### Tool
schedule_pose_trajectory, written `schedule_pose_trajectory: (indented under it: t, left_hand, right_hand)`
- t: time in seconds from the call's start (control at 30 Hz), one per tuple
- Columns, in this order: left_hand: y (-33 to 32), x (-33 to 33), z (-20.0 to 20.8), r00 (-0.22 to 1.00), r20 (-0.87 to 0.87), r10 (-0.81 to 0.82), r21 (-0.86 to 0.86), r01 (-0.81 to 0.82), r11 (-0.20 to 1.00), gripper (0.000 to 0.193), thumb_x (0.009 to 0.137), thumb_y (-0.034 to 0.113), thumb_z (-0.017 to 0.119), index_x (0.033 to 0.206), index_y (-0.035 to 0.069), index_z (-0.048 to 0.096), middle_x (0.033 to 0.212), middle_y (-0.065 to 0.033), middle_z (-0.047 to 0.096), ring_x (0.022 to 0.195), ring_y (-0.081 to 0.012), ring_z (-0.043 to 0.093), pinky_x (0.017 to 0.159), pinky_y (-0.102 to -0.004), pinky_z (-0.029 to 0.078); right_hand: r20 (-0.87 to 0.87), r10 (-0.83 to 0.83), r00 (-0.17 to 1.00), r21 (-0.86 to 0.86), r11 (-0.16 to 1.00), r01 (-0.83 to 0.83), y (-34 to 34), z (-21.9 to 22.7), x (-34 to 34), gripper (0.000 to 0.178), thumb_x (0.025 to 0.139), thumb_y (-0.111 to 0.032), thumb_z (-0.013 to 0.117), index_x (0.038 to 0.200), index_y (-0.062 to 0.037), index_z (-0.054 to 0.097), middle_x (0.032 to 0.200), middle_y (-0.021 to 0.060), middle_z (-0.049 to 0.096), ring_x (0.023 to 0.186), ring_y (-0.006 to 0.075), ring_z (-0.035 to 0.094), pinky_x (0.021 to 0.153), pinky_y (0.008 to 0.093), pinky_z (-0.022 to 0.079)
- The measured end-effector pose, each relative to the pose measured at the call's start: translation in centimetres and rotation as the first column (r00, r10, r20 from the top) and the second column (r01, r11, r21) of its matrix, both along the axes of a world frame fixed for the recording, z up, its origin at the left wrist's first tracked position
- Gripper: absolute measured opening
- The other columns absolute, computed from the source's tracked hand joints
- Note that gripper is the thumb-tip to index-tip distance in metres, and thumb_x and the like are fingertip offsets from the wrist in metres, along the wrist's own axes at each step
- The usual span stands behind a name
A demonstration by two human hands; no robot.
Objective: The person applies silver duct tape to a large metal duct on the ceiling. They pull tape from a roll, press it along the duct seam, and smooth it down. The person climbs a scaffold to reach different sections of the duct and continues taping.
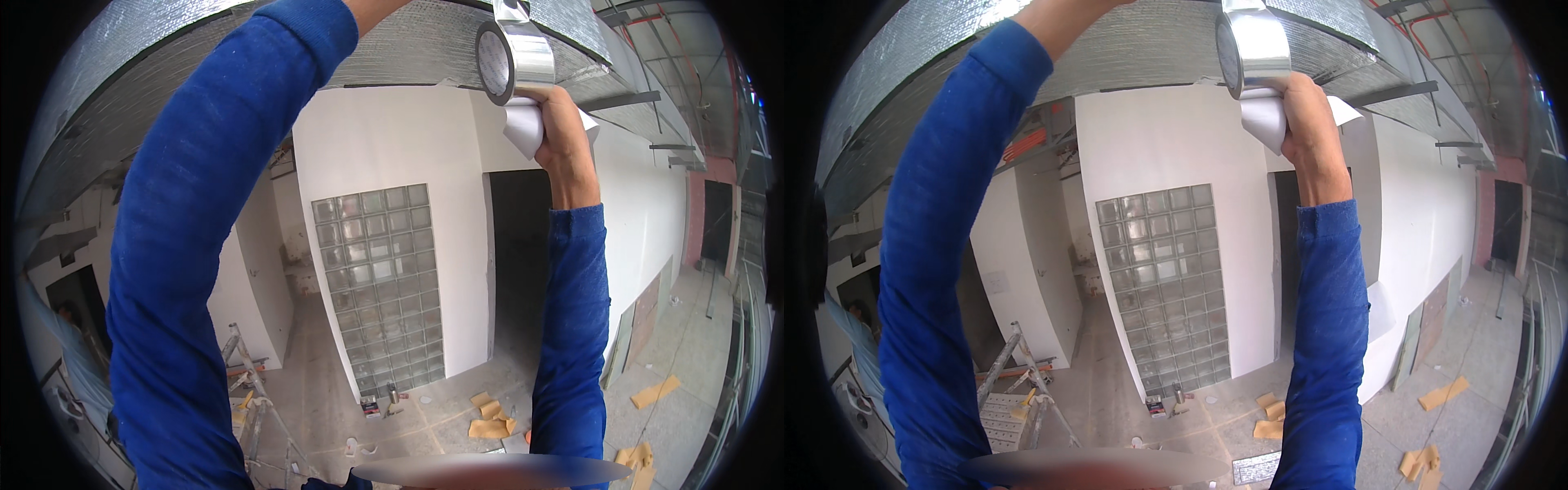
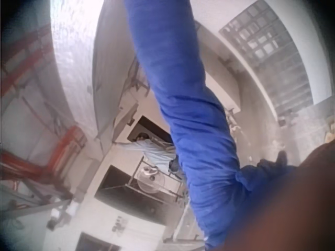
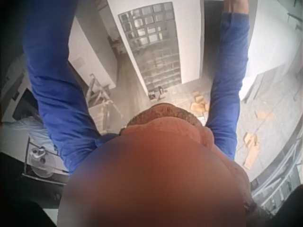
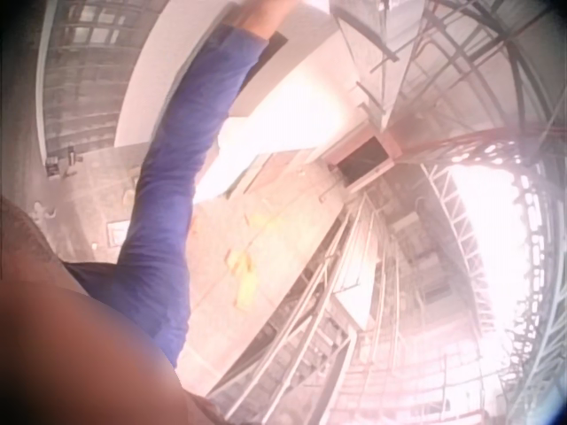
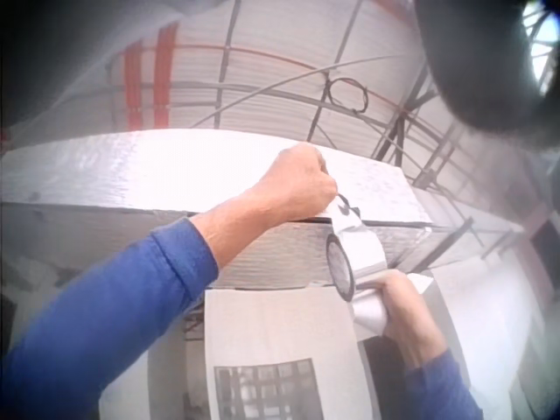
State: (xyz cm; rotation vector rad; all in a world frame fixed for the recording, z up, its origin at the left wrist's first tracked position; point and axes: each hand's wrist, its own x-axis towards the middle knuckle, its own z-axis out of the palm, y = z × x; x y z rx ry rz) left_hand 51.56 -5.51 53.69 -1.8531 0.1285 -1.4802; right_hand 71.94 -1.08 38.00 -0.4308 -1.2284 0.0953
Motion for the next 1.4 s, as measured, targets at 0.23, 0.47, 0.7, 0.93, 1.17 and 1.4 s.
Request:
schedule_pose_trajectory:
  t: [0.23, 0.47, 0.7, 0.93, 1.17, 1.4]
  left_hand:
    - [-0.4, 1.7, 0.7, 0.986, 0.117, 0.121, -0.057, -0.115, 0.992, 0.032, 0.078, 0.016, 0.068, 0.091, -0.011, 0.076, 0.098, -0.0378, 0.072, 0.102, -0.0499, 0.073, 0.09, -0.0493, 0.058]
    - [-0.7, 1.8, -0.6, 0.964, 0.158, 0.211, -0.077, -0.201, 0.977, 0.032, 0.079, 0.016, 0.068, 0.095, -0.01, 0.077, 0.102, -0.0363, 0.073, 0.105, -0.0485, 0.073, 0.094, -0.0492, 0.059]
    - [-0.7, 1.3, -0.5, 0.974, 0.108, 0.197, 0.006, -0.199, 0.98, 0.027, 0.077, 0.016, 0.071, 0.091, -0.005, 0.079, 0.101, -0.0329, 0.075, 0.102, -0.0466, 0.074, 0.092, -0.0486, 0.059]
    - [-1.1, 1.1, -1.7, 0.97, 0.096, 0.224, 0.002, -0.226, 0.974, 0.031, 0.075, 0.023, 0.078, 0.096, 0.0, 0.08, 0.102, -0.0276, 0.077, 0.104, -0.042, 0.075, 0.093, -0.0461, 0.059]
    - [-0.4, 1.8, -2.4, 0.905, 0.331, 0.269, 0.198, -0.345, 0.917, 0.047, 0.072, 0.04, 0.089, 0.101, 0.003, 0.081, 0.106, -0.0213, 0.078, 0.106, -0.0392, 0.074, 0.09, -0.0453, 0.059]
    - [-0.1, -0.8, 0.2, 0.973, 0.036, 0.228, 0.097, -0.231, 0.968, 0.034, 0.079, 0.023, 0.084, 0.105, 0.001, 0.08, 0.097, -0.0238, 0.077, 0.102, -0.0398, 0.075, 0.091, -0.045, 0.058]
  right_hand:
    - [0.029, -0.018, 0.999, -0.052, 0.998, 0.02, -0.2, 0.1, 0.4, 0.039, 0.095, -0.021, 0.064, 0.122, 0.0055, 0.068, 0.104, 0.0175, 0.073, 0.083, 0.0234, 0.074, 0.074, 0.0396, 0.061]
    - [0.008, -0.115, 0.993, -0.094, 0.989, 0.116, 0.1, 0.3, 0.5, 0.047, 0.095, -0.024, 0.062, 0.125, 0.0118, 0.062, 0.108, 0.024, 0.069, 0.089, 0.0288, 0.073, 0.08, 0.0447, 0.06]
    - [0.03, -0.149, 0.988, -0.076, 0.986, 0.151, 0.3, 0.2, 0.4, 0.05, 0.096, -0.026, 0.059, 0.127, 0.0135, 0.06, 0.108, 0.0259, 0.069, 0.09, 0.0308, 0.074, 0.081, 0.0474, 0.061]
    - [0.028, -0.143, 0.989, -0.085, 0.986, 0.145, 0.2, 0.3, 0.5, 0.047, 0.096, -0.024, 0.059, 0.126, 0.012, 0.062, 0.11, 0.0251, 0.07, 0.087, 0.0292, 0.075, 0.08, 0.046, 0.062]
    - [0.029, -0.098, 0.995, -0.074, 0.992, 0.1, 0.5, 0.5, 1.2, 0.037, 0.097, -0.022, 0.061, 0.117, 0.0089, 0.067, 0.097, 0.0164, 0.073, 0.081, 0.0206, 0.075, 0.073, 0.037, 0.062]
    - [-0.002, -0.164, 0.986, -0.089, 0.983, 0.163, 0.5, 0.4, 0.8, 0.037, 0.097, -0.022, 0.063, 0.113, 0.0101, 0.068, 0.094, 0.0155, 0.072, 0.072, 0.0182, 0.072, 0.068, 0.0349, 0.062]
